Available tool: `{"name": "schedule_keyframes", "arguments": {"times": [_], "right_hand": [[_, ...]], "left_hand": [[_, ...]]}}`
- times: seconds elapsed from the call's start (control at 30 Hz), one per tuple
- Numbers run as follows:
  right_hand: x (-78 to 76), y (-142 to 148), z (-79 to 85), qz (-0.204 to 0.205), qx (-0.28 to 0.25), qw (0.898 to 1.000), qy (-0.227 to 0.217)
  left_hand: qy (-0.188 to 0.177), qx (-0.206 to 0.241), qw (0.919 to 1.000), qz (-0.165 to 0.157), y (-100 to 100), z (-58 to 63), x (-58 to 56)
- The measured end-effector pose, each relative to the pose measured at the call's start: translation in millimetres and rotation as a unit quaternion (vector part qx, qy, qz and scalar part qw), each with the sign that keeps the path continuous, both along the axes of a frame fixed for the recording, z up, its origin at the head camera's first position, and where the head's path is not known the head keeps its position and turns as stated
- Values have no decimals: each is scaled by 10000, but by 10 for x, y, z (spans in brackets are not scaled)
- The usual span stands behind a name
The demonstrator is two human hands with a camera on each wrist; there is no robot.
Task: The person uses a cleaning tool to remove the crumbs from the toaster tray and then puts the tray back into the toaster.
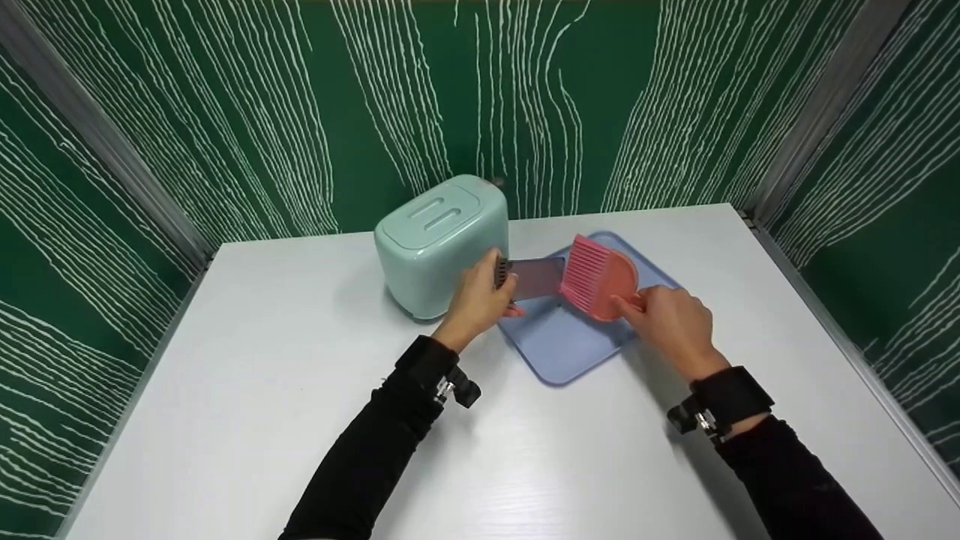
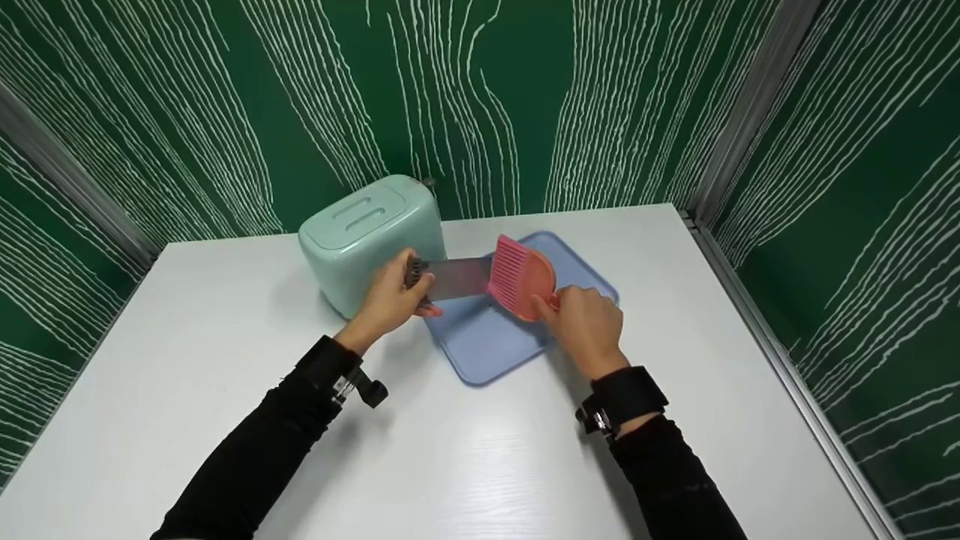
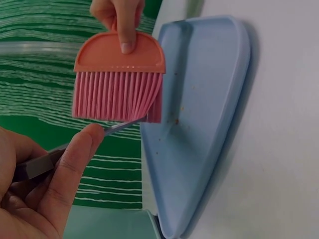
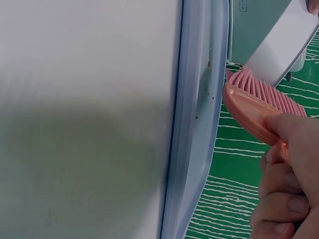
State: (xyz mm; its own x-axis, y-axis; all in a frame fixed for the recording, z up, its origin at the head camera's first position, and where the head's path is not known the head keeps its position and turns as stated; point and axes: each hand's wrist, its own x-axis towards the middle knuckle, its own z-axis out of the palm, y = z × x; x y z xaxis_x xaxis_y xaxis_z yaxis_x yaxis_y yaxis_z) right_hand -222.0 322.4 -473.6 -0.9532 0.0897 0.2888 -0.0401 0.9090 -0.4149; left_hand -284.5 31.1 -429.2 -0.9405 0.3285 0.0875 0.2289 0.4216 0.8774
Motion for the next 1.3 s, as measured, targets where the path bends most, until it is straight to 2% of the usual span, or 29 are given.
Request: {"name": "schedule_keyframes", "arguments": {"times": [0.17,0.3,0.47,0.67,0.83,1.03,1.13,1.3], "right_hand": [[10,42,36,136,-517,9972,-518],[18,118,84,141,-967,9900,-1013],[25,208,150,186,-1236,9809,-1490],[46,262,168,398,-1600,9651,-2034],[62,254,142,683,-1826,9532,-2310],[88,175,148,999,-1999,9375,-2667],[101,101,145,1128,-2062,9316,-2775],[113,-28,115,1315,-1959,9322,-2743]], "left_hand": [[52,56,10000,-45,-11,-15,-5],[123,138,9998,-121,-22,-23,-15],[264,-20,9996,-121,-32,-11,-17],[391,-150,9991,-77,-28,-5,-9],[610,-342,9975,-13,-19,-2,-10],[750,-332,9966,-4,-19,-2,-13],[1044,-438,9936,-34,-23,-11,-13],[1723,-726,9823,-124,-16,-16,5]]}}
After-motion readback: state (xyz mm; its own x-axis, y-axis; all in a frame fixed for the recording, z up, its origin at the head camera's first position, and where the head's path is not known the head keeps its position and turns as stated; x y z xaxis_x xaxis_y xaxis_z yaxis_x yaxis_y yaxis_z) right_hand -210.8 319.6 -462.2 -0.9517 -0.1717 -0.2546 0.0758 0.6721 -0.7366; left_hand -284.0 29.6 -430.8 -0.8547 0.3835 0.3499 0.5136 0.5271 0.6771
